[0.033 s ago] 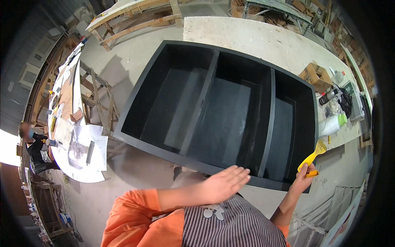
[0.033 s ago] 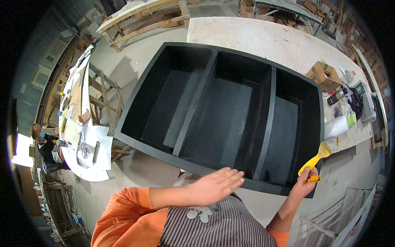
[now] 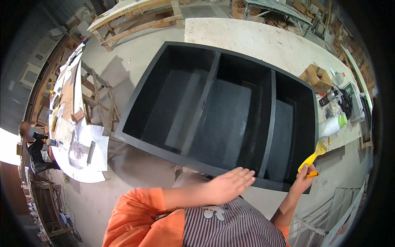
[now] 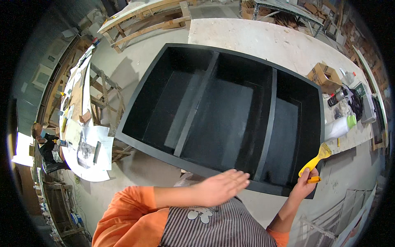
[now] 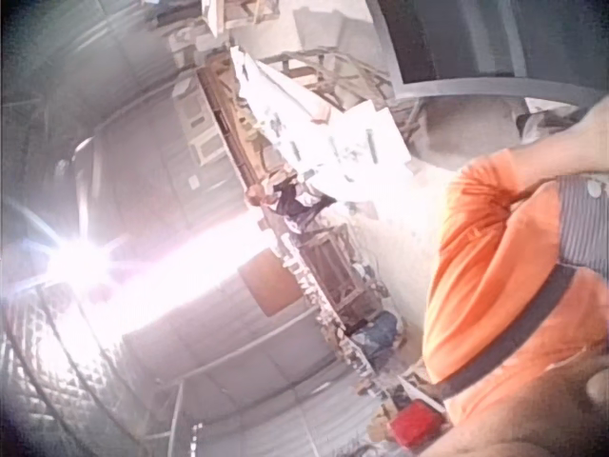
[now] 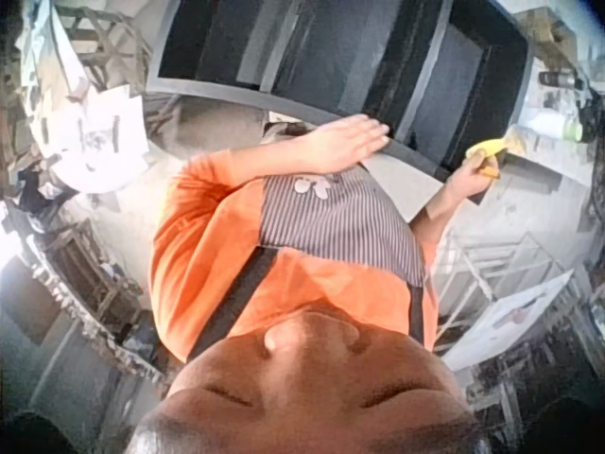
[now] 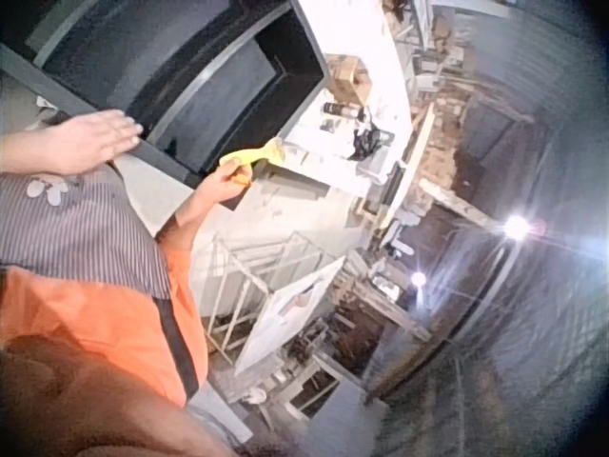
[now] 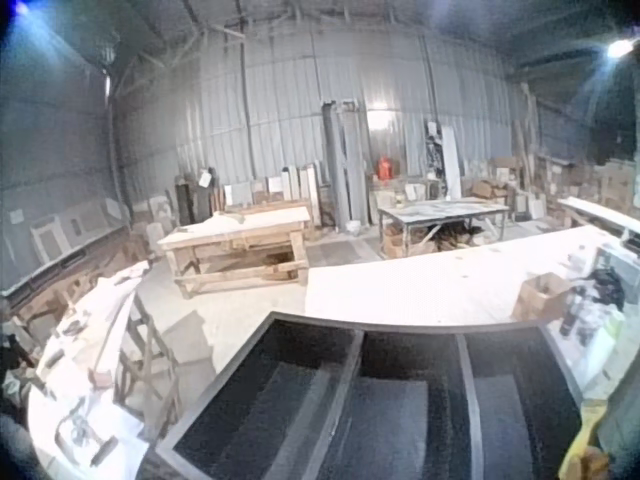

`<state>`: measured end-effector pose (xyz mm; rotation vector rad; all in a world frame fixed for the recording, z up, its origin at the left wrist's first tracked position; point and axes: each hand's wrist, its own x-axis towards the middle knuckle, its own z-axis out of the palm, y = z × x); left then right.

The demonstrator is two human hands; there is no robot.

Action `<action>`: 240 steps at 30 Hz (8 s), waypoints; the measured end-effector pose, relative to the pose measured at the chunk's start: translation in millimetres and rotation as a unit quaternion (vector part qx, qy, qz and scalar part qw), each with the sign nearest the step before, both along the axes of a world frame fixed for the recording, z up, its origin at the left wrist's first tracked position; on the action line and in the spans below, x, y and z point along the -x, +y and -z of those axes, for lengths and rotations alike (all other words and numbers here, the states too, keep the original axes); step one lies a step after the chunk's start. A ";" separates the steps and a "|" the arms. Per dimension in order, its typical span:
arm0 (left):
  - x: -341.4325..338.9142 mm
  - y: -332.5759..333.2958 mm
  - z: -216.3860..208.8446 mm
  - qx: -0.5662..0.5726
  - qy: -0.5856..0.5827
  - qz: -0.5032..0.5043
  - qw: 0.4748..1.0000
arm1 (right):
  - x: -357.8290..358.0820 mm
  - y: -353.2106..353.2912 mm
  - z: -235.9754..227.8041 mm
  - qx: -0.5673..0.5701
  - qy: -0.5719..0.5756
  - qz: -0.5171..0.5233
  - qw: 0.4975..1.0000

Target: The person scrapes the interior surfaces of a black cabinet using a yellow plastic scraper, then wipes the surface with a black cloth. The person also scrapes a white box on the workbench.

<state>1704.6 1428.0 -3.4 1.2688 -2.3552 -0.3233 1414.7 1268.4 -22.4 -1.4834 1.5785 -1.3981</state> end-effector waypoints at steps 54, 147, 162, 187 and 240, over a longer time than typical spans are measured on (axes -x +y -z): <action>0.9 39.9 -0.7 -0.031 -0.085 -0.171 0.981 | -26.8 18.7 -7.5 0.081 -0.043 -0.035 0.995; 135.1 -418.5 46.4 -0.318 -0.110 -0.237 0.911 | 256.0 51.0 31.1 -0.235 -0.199 0.094 0.947; 147.4 -129.6 -56.8 -0.111 0.078 -0.237 0.962 | 193.6 7.0 -19.9 -0.170 -0.228 -0.110 0.952; 45.6 25.2 -41.7 -0.026 0.500 -0.506 0.702 | 80.1 -17.8 -7.6 -0.049 -0.072 -0.272 0.958; 16.0 -39.2 -15.6 0.119 0.149 -0.365 0.911 | 76.4 -3.9 -2.8 -0.051 0.064 -0.148 0.986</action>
